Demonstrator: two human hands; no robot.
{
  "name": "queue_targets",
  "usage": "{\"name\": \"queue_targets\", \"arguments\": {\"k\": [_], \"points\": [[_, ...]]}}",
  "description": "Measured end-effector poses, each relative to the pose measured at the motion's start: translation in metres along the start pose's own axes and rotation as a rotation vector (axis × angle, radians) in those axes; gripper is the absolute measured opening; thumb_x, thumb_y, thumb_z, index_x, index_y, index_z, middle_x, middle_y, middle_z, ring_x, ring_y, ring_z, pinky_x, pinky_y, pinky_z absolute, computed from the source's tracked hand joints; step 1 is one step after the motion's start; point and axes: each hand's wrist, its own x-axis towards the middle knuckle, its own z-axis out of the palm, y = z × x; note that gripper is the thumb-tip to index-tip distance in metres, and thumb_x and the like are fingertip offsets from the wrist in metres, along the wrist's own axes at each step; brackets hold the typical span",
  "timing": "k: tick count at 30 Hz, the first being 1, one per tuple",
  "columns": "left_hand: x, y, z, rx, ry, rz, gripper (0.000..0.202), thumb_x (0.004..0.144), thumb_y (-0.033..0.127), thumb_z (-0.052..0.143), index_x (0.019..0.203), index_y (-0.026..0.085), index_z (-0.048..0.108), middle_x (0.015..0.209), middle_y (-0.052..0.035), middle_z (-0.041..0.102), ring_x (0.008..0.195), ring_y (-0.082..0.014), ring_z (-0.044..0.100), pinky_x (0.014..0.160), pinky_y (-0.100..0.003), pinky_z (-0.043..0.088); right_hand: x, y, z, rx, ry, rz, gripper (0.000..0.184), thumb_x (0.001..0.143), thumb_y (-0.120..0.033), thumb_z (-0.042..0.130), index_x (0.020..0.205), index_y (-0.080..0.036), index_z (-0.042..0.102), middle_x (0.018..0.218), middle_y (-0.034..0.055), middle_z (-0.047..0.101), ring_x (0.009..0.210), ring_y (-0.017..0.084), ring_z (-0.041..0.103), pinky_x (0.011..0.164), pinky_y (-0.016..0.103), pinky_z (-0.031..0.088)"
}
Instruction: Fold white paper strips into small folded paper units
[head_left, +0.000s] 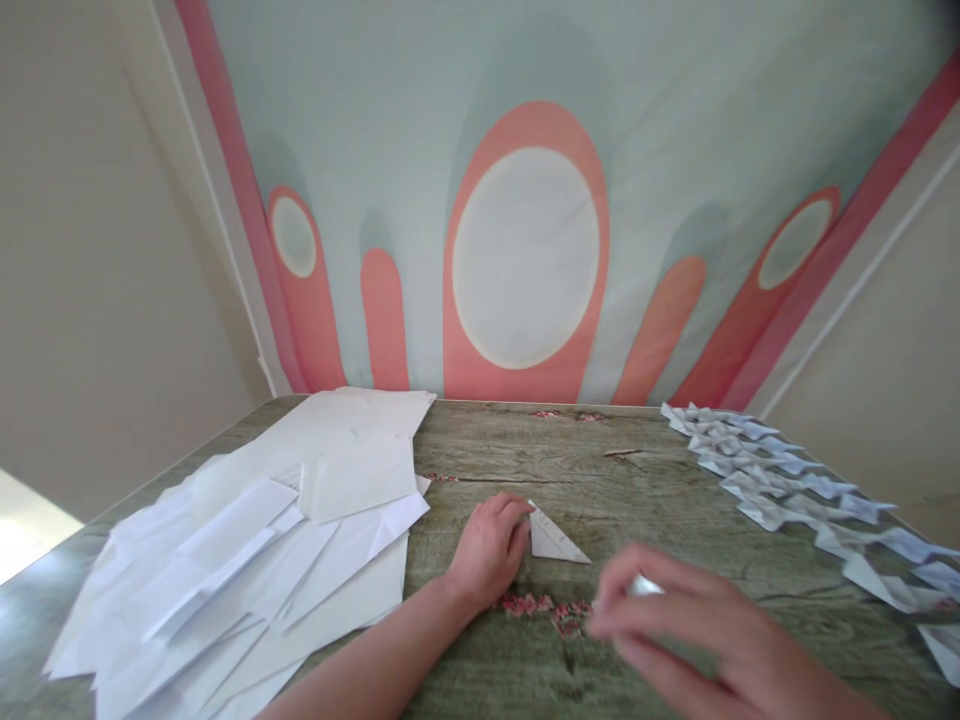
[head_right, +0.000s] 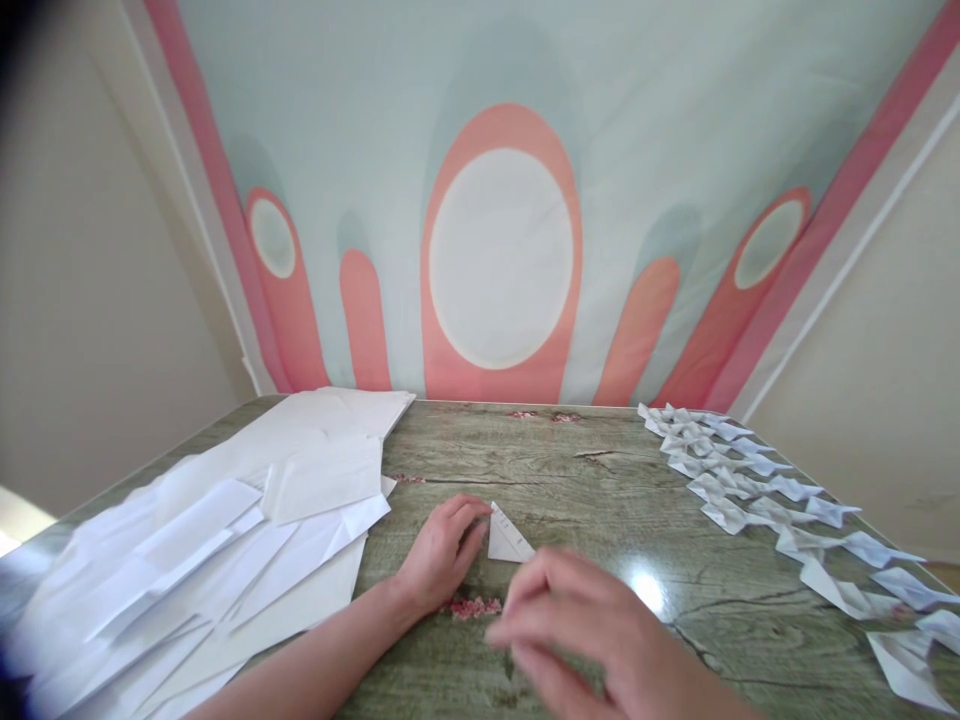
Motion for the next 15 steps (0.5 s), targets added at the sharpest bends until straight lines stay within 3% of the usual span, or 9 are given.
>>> {"name": "queue_targets", "arguments": {"k": [3,7,15], "points": [[0.000,-0.003,0.003,0.064,-0.035,-0.019,0.027,0.088,0.020,0.043,0.113,0.020,0.054,0.113,-0.0063,0.056,0.107,-0.0213,0.049,0.094,-0.038,0.037,0.033,0.046,0.017,-0.304,0.061,0.249,0.012,0.079,-0.028,0.058,0.090,-0.026,0.063,0.091,0.0039,0.060,0.088,0.023,0.058,0.080,0.038,0.045],[-0.001,-0.001,0.005,0.133,-0.091,-0.026,0.033,0.089,0.024,0.043,0.121,0.020,0.050,0.122,-0.0062,0.053,0.117,-0.0223,0.041,0.100,-0.040,0.032,0.036,0.091,0.039,-0.446,0.056,0.397,0.021,0.076,-0.032,0.059,0.093,-0.020,0.059,0.092,0.0069,0.058,0.086,0.024,0.056,0.077,0.037,0.044],[-0.002,0.002,0.003,0.158,-0.158,-0.009,0.034,0.089,0.033,0.046,0.121,0.025,0.052,0.128,-0.0052,0.048,0.122,-0.0248,0.036,0.101,-0.043,0.029,0.029,0.110,0.047,-0.411,0.094,0.403,0.013,0.077,-0.034,0.056,0.080,-0.021,0.058,0.082,0.0030,0.057,0.079,0.020,0.057,0.071,0.032,0.042]]}}
